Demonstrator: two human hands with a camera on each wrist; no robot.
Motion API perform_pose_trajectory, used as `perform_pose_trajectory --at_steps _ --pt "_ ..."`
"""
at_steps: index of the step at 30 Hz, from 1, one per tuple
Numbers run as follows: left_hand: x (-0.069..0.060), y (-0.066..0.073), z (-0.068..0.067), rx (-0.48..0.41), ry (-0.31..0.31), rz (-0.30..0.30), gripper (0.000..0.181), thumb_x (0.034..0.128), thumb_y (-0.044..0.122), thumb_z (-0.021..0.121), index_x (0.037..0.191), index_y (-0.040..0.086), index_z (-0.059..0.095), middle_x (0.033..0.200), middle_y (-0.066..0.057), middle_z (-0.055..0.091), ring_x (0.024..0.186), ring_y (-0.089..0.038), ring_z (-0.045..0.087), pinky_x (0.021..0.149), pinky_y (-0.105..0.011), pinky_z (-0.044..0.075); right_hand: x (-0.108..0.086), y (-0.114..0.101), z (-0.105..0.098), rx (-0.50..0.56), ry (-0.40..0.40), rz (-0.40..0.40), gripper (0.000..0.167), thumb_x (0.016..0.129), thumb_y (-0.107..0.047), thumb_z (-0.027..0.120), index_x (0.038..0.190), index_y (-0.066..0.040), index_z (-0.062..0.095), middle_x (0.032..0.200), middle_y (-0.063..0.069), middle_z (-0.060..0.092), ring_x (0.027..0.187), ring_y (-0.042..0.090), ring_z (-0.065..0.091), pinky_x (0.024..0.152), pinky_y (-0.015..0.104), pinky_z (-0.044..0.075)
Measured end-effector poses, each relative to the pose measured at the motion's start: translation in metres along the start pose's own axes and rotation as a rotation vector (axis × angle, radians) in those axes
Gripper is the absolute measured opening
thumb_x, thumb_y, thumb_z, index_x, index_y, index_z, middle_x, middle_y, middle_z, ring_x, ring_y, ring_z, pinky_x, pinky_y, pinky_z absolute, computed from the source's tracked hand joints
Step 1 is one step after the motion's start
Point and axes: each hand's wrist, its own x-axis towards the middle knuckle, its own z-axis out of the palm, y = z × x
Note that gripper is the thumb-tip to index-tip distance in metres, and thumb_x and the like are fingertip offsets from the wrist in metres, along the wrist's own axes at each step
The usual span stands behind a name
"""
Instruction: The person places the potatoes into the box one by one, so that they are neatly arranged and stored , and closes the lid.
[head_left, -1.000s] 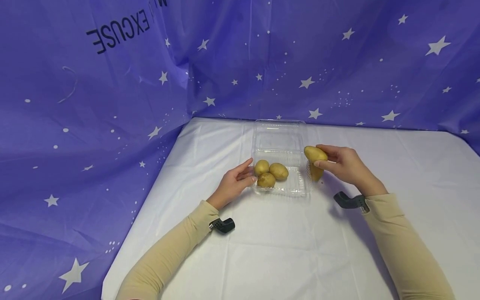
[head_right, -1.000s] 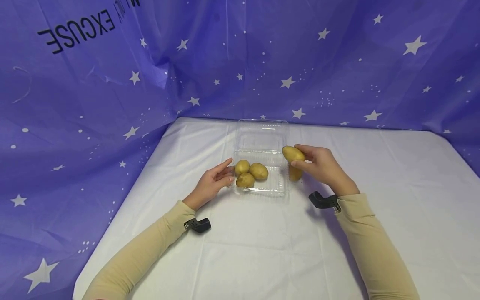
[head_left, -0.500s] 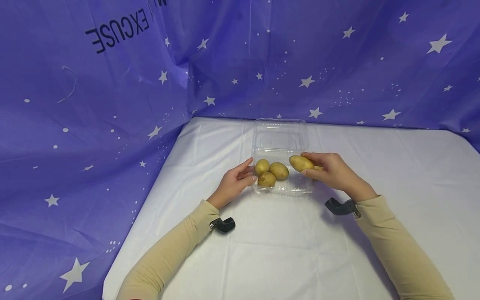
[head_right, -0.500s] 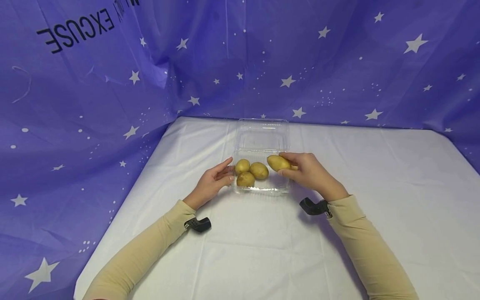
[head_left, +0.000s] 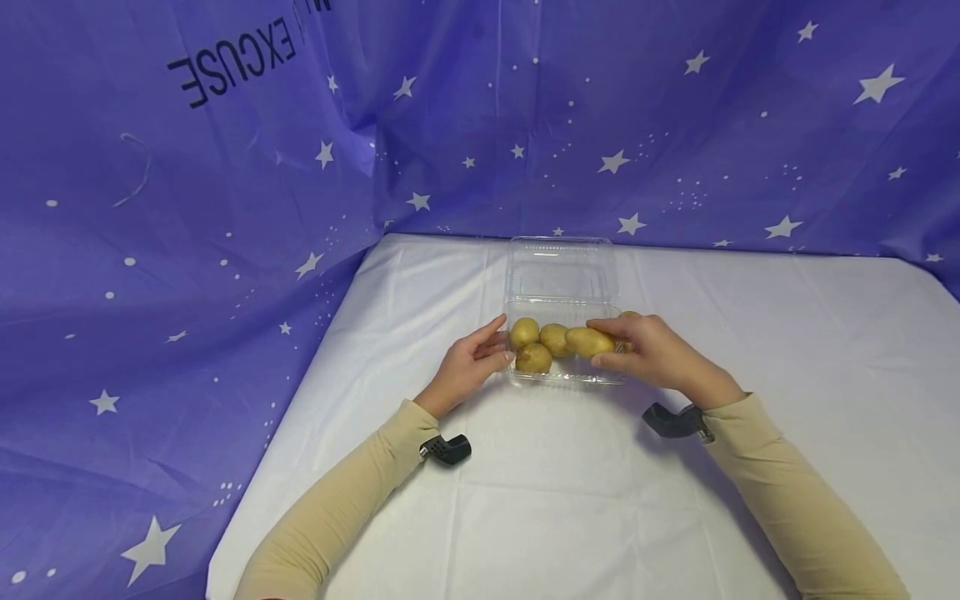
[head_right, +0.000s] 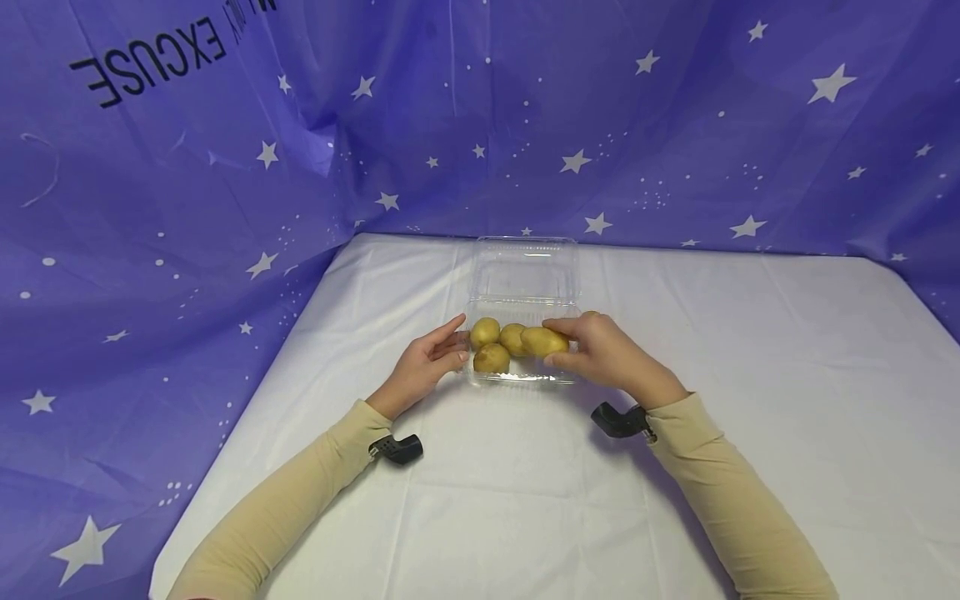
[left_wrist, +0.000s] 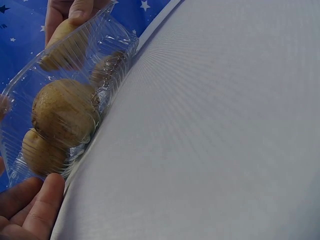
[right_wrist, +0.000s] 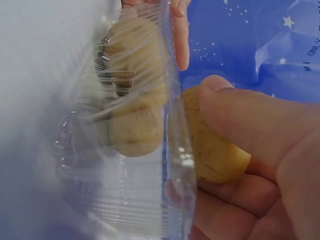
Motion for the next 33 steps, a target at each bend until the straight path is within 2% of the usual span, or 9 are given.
perform_pose_trajectory --at_steps 4,10,17,23,33 --pt "0.0006 -0.0002 -0.0005 0.005 -0.001 0.002 0.068 0.0941 0.012 0.066 0.157 0.011 0.040 0.148 -0.021 0.056 0.133 -0.035 0.059 0.106 -0.035 0.056 0.0006 -0.0025 0.0020 -0.031 -0.009 -0.004 0.051 0.085 -0.014 0.083 0.129 0.005 0.067 0.096 0.011 0.074 0.084 0.026 0.058 0.069 0.027 0.049" --pt "0.0009 0.0016 -0.0006 -0.002 0.000 -0.004 0.068 0.0943 0.011 0.066 0.157 0.010 0.040 0.147 -0.021 0.056 0.133 -0.034 0.059 0.105 -0.030 0.056 0.0023 -0.0026 0.0049 -0.061 -0.010 -0.029 0.051 0.084 -0.014 0.083 0.128 0.006 0.067 0.095 0.008 0.076 0.082 0.023 0.055 0.071 0.028 0.045" --pt "0.0006 0.0023 -0.0001 -0.002 0.001 0.008 0.067 0.0949 0.010 0.065 0.157 0.008 0.040 0.147 -0.022 0.056 0.132 -0.035 0.060 0.104 -0.031 0.056 0.0030 -0.0027 0.0081 -0.065 -0.057 -0.050 0.052 0.085 -0.011 0.081 0.130 0.010 0.064 0.107 0.014 0.077 0.083 0.023 0.058 0.077 0.032 0.049" --pt "-0.0004 0.0029 -0.0001 0.002 -0.002 0.002 0.068 0.0945 0.011 0.066 0.157 0.009 0.040 0.148 -0.021 0.056 0.133 -0.035 0.059 0.105 -0.031 0.056 0.0039 -0.0035 0.0088 -0.074 -0.088 -0.054 0.052 0.087 -0.011 0.079 0.130 0.012 0.063 0.108 0.015 0.076 0.084 0.019 0.060 0.077 0.035 0.053" --pt "-0.0009 0.0032 0.0001 0.006 -0.004 -0.002 0.067 0.0948 0.011 0.066 0.157 0.010 0.040 0.148 -0.020 0.056 0.133 -0.035 0.059 0.106 -0.032 0.056 0.0034 -0.0041 0.0090 -0.069 -0.118 -0.045 0.049 0.088 -0.011 0.078 0.129 0.011 0.064 0.111 0.018 0.075 0.081 0.019 0.058 0.071 0.027 0.048"
